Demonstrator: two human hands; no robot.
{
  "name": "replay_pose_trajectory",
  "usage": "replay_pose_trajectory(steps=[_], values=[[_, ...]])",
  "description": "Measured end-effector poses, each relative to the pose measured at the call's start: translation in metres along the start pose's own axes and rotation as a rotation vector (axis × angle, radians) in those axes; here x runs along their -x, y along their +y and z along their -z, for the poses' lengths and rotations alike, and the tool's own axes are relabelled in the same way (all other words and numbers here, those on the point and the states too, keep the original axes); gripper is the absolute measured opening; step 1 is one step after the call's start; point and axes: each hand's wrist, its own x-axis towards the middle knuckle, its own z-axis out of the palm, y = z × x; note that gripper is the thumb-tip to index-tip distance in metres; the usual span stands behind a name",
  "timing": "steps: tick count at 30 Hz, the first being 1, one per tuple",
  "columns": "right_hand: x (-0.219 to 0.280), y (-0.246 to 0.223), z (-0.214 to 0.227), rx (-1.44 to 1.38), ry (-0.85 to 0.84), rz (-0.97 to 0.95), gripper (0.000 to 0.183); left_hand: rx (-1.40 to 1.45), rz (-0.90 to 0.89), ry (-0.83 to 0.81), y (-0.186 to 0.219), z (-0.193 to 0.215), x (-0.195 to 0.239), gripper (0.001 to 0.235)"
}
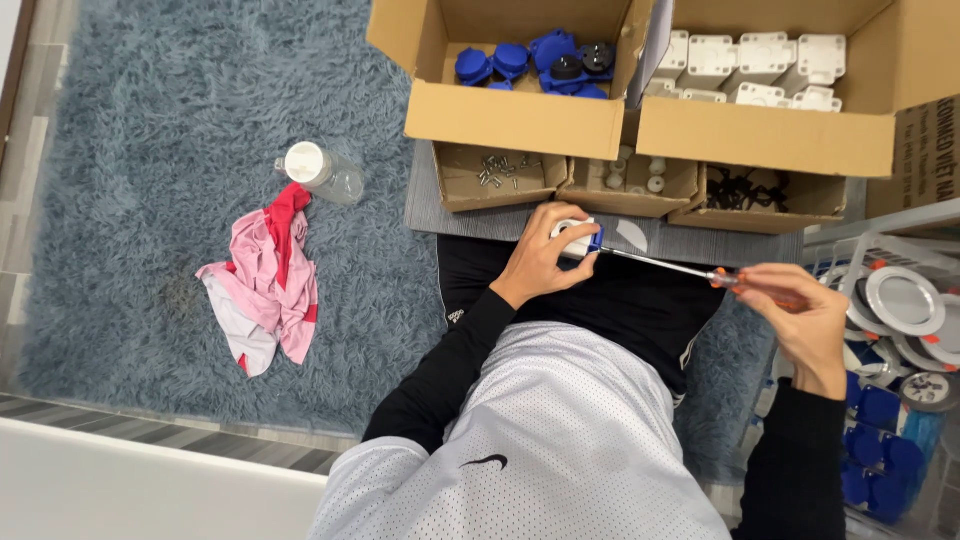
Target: Assembling small plastic hardware components using a screwdriver
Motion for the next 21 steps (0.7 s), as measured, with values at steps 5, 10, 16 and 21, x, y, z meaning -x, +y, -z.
replay_pose_trajectory(steps=[5, 10, 16, 21], values=[[0.005, 0.011, 0.004, 0.009, 0.019, 0.011, 0.026, -0.045, -0.011, -0.009, -0.002, 0.001, 0.000, 0.033], [0.009, 0.017, 0.001, -0.059, 0.038, -0.005, 0.025, -0.136, -0.028, -0.052, -0.011, -0.003, 0.008, 0.030], [0.016, 0.018, -0.011, -0.130, 0.074, -0.033, 0.021, -0.195, -0.090, -0.013, -0.008, -0.006, 0.010, 0.029], [0.021, 0.026, -0.018, -0.172, 0.133, -0.063, 0.020, -0.256, -0.117, 0.038, -0.006, -0.009, 0.011, 0.029]])
